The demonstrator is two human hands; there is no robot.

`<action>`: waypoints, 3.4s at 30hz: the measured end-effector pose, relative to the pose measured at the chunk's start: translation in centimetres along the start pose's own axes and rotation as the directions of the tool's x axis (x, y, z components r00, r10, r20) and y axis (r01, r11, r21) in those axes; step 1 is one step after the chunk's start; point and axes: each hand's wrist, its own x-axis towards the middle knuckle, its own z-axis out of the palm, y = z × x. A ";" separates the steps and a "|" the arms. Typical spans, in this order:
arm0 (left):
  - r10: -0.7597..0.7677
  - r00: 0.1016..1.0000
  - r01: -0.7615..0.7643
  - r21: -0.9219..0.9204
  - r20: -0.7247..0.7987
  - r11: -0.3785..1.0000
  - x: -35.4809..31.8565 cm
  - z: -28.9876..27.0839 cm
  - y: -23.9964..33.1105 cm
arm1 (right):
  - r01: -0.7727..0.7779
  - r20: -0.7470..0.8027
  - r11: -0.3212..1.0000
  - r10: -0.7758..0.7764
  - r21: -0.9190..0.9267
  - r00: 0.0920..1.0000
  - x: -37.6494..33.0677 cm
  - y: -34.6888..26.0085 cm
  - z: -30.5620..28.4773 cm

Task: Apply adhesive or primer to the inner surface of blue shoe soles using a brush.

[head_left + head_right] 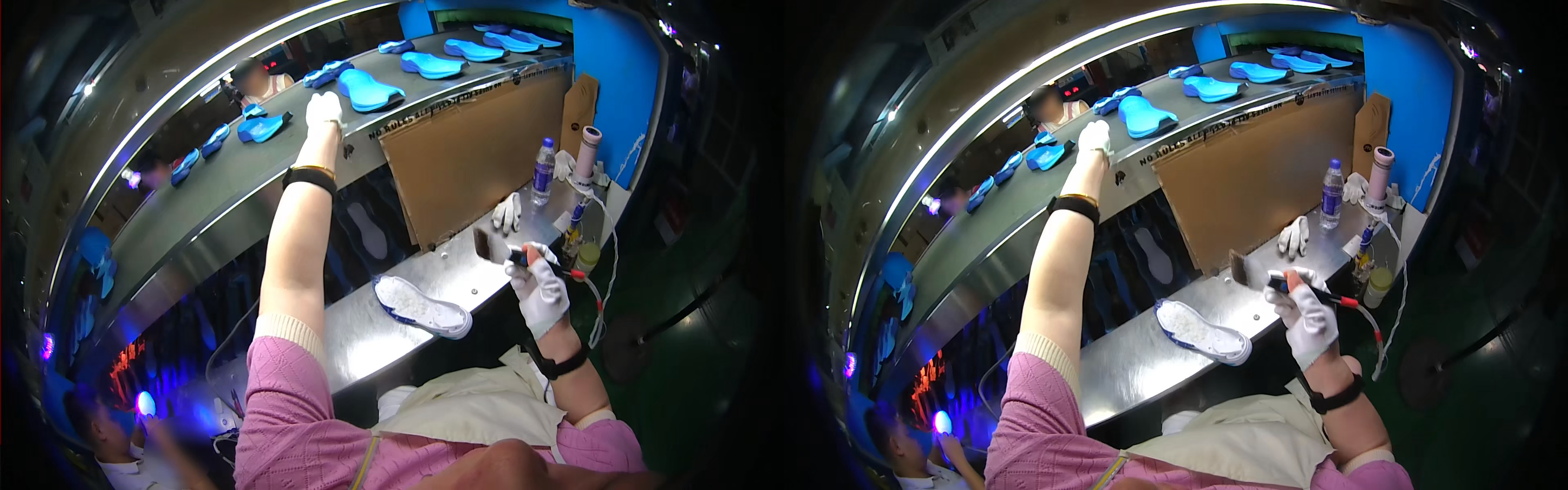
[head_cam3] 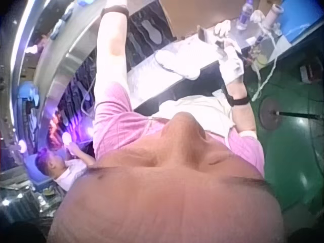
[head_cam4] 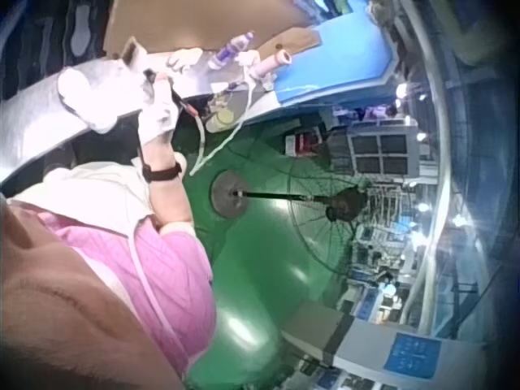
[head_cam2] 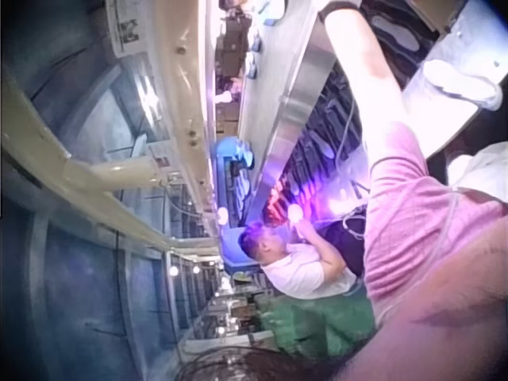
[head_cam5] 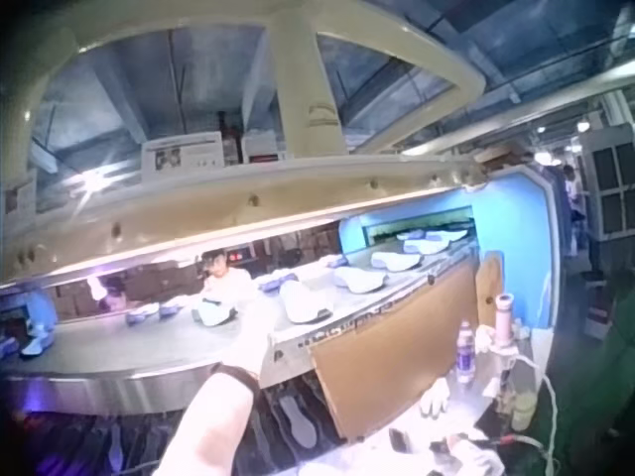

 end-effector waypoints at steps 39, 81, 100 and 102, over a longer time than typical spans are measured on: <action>0.497 0.825 0.553 -0.567 0.269 -0.610 -32.5 -9.9 -2.0 | 0.182 0.214 0.905 -0.105 -0.384 0.971 -2.4 1.7 0.4; 0.305 0.669 0.628 -0.295 0.678 -0.720 -45.0 -2.0 3.6 | 0.282 0.502 0.768 0.060 -0.576 0.863 -3.6 8.5 0.6; 0.244 0.698 0.654 -0.460 0.674 -0.601 -49.3 -0.6 6.0 | -0.258 0.146 0.902 0.324 -0.347 0.935 -6.2 9.1 -3.3; 0.181 0.764 0.555 -0.488 0.619 -0.673 -48.7 0.2 5.9 | 0.090 0.315 0.798 0.128 -0.596 0.941 -6.4 9.1 -2.6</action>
